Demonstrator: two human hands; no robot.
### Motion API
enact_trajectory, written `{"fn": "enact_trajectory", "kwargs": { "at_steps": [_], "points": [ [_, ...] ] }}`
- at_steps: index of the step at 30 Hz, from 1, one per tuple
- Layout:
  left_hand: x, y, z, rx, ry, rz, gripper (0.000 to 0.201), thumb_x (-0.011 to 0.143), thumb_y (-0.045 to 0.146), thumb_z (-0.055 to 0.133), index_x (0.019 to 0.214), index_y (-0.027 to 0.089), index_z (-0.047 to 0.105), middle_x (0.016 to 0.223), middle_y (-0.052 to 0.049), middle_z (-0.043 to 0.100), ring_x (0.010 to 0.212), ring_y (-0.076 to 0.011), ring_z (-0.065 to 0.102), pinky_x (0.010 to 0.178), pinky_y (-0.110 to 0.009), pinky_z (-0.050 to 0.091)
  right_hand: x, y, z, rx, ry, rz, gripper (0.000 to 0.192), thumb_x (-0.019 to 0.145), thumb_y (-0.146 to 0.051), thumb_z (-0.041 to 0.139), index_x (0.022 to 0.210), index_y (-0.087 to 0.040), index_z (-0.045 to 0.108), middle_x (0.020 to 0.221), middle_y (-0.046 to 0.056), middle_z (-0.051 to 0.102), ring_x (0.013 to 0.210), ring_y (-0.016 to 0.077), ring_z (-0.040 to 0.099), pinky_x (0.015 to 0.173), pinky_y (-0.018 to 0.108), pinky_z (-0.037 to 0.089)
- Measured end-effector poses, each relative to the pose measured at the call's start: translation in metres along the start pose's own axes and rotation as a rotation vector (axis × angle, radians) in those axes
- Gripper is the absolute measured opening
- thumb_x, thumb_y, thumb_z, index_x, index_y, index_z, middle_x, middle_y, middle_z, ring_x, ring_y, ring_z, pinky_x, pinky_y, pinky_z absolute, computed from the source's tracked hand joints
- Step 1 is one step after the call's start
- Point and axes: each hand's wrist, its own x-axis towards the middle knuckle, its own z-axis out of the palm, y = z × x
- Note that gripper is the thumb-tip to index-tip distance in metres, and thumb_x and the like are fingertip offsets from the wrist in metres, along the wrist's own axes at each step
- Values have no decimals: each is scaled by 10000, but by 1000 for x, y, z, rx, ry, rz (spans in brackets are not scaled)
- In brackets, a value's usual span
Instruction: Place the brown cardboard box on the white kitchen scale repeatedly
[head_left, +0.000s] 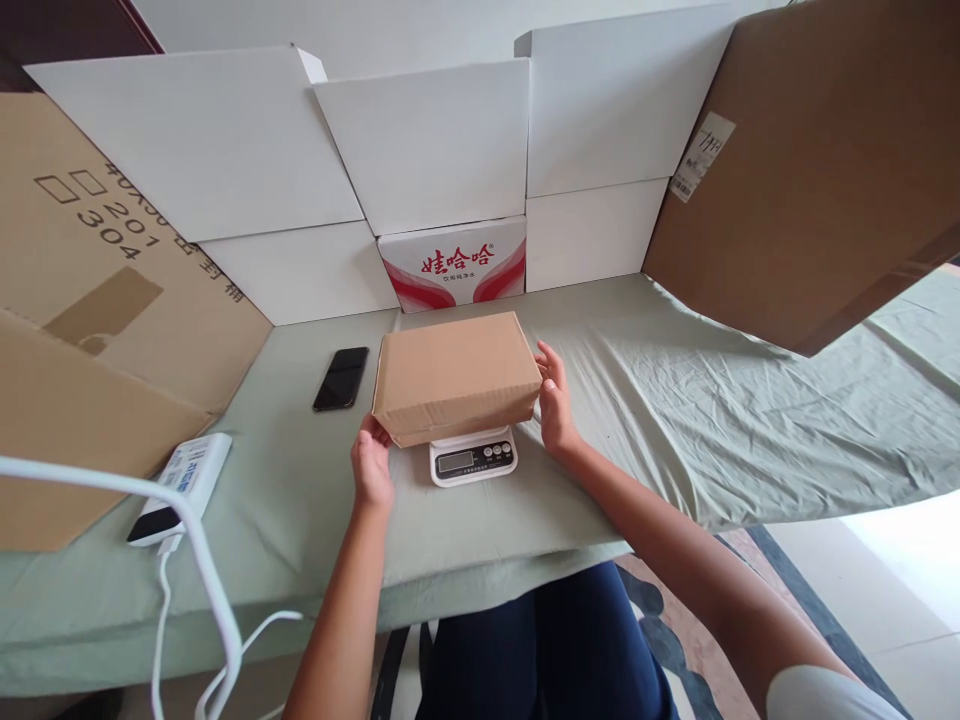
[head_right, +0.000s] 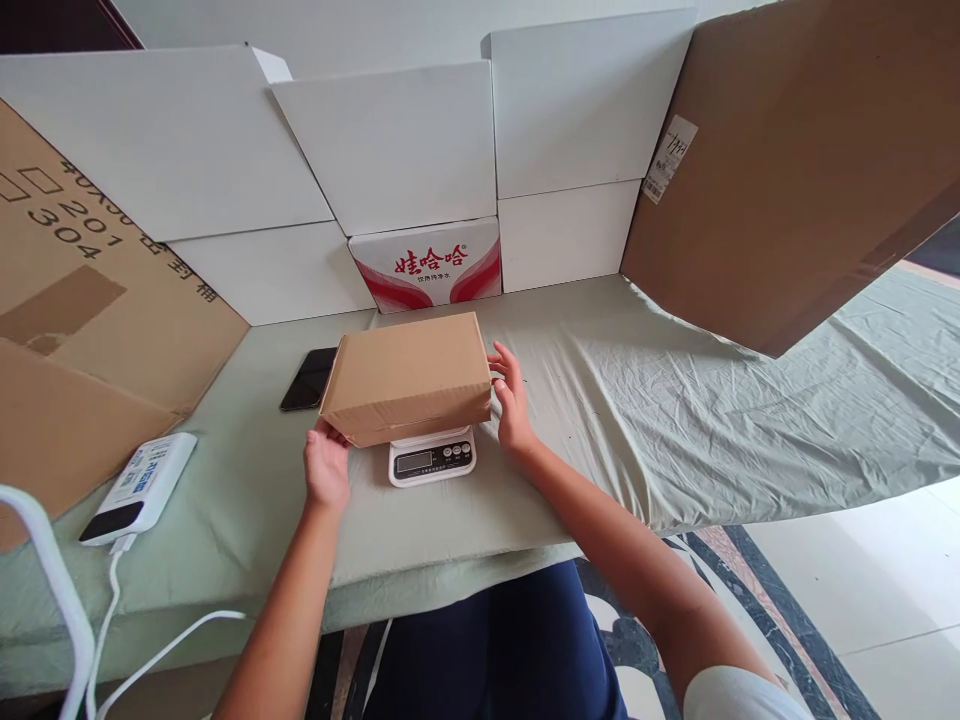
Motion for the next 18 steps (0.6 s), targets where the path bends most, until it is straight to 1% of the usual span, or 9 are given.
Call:
{"fn": "enact_trajectory", "kwargs": {
  "at_steps": [4, 8, 15, 18],
  "points": [
    [3, 1, 3, -8, 24, -7, 758, 737, 864, 693, 1047, 180, 799, 1046, -120, 765, 939, -244, 713, 723, -306, 551, 2, -2, -1, -14, 34, 7, 634, 936, -736, 511, 1481, -413, 533, 1381, 53, 586, 1342, 328, 542, 1173, 558, 419],
    [5, 1, 6, -4, 27, -3, 751, 751, 855, 688, 1064, 181, 801, 1068, -124, 770, 920, -236, 715, 694, -291, 543, 5, -2, -2, 6, 49, 10, 615, 941, -730, 508, 1456, -397, 560, 1365, 57, 600, 1295, 316, 569, 1145, 542, 443],
    [5, -1, 6, 24, 17, 2, 769, 787, 863, 644, 1113, 182, 791, 1097, -127, 771, 954, -247, 725, 714, -298, 547, 5, -1, -1, -10, 25, 1, 627, 956, -752, 468, 1443, -376, 589, 1366, 61, 619, 1332, 331, 555, 1194, 558, 396],
    [4, -1, 6, 32, 13, 3, 768, 808, 862, 620, 1129, 184, 785, 1136, -134, 767, 1018, -265, 730, 761, -312, 562, 4, -3, 0, -20, 6, 12, 648, 953, -769, 457, 1448, -368, 575, 1401, 62, 614, 1358, 342, 543, 1209, 574, 383]
  ]
}}
